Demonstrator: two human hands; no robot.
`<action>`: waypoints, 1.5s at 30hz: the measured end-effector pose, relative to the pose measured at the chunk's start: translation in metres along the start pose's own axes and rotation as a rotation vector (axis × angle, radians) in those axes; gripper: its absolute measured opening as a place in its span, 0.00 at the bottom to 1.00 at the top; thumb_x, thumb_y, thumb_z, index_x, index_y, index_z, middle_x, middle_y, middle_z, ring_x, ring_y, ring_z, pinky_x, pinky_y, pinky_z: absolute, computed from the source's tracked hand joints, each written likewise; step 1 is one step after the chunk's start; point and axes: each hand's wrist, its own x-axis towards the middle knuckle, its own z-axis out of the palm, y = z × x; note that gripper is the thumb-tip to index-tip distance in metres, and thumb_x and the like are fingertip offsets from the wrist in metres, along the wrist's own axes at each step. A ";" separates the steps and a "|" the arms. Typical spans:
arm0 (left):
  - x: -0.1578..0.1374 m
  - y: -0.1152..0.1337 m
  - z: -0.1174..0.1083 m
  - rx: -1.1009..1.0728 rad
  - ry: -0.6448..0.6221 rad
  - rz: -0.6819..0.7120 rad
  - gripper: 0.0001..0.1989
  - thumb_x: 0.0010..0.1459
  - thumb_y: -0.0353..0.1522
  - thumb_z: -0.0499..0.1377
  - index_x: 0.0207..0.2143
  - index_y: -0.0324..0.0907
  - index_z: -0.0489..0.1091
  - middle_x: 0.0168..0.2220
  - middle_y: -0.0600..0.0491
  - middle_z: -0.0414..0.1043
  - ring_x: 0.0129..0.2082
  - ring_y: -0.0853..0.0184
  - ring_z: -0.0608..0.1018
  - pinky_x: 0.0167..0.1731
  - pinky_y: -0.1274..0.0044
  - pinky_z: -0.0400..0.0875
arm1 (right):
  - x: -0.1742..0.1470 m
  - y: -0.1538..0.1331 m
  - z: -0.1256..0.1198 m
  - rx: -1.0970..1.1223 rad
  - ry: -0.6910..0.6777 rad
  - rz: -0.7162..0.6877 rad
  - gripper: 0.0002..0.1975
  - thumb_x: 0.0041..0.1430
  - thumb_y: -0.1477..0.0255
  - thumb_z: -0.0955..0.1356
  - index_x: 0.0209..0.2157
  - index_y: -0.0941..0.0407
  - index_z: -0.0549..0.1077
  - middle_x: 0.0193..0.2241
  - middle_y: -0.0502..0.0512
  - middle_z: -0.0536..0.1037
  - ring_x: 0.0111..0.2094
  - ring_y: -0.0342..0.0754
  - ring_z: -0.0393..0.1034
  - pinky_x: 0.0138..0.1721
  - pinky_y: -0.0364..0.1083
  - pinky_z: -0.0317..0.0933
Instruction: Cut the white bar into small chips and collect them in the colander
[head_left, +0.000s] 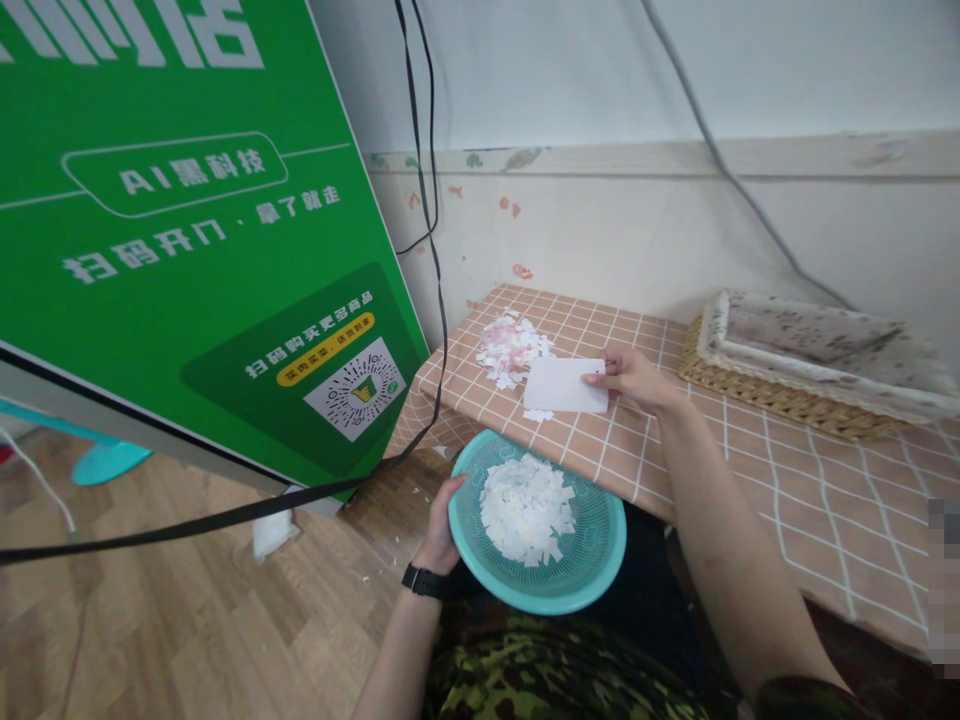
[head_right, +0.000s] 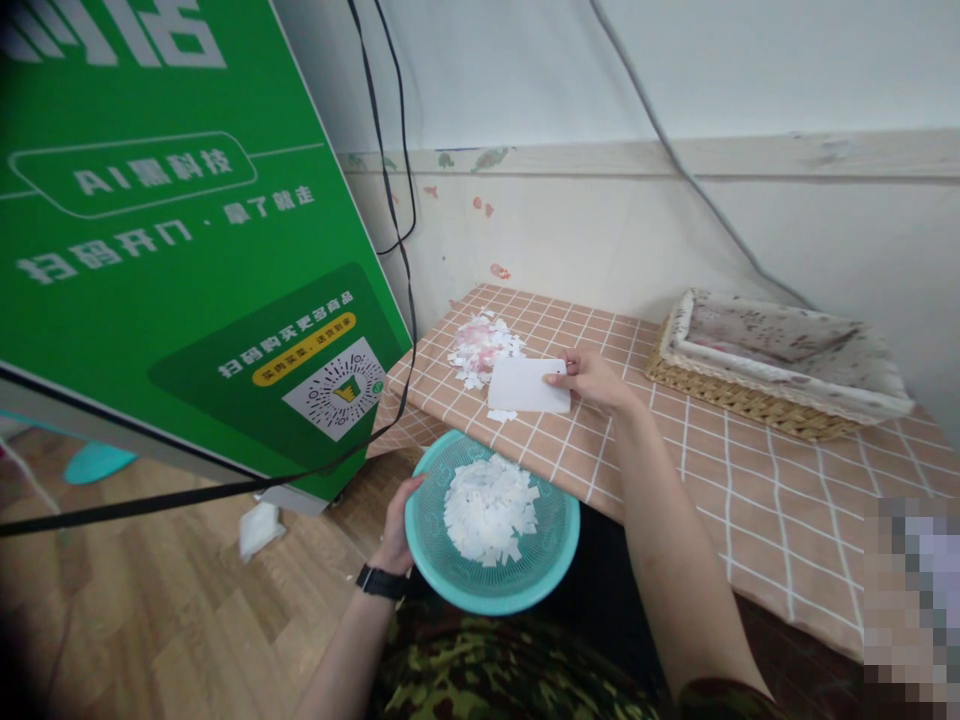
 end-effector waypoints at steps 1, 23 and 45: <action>0.000 0.001 0.000 -0.001 -0.005 -0.003 0.13 0.52 0.34 0.58 0.35 0.33 0.74 0.33 0.45 0.78 0.37 0.58 0.78 0.42 0.71 0.70 | 0.000 0.000 0.001 0.009 -0.026 0.007 0.19 0.35 0.63 0.75 0.25 0.57 0.65 0.21 0.50 0.71 0.20 0.43 0.64 0.19 0.43 0.58; -0.007 0.012 0.007 -0.024 -0.012 0.010 0.10 0.51 0.33 0.59 0.34 0.35 0.72 0.30 0.48 0.78 0.34 0.60 0.78 0.39 0.71 0.71 | -0.004 -0.008 0.003 0.057 0.052 -0.005 0.17 0.40 0.65 0.74 0.31 0.57 0.68 0.25 0.53 0.73 0.24 0.44 0.68 0.22 0.42 0.63; -0.001 0.008 0.001 -0.030 0.004 -0.027 0.12 0.51 0.34 0.59 0.35 0.34 0.72 0.30 0.46 0.78 0.35 0.58 0.78 0.38 0.69 0.71 | 0.004 0.002 0.002 -0.089 0.217 -0.028 0.16 0.40 0.64 0.73 0.26 0.57 0.65 0.17 0.49 0.67 0.15 0.41 0.60 0.13 0.41 0.55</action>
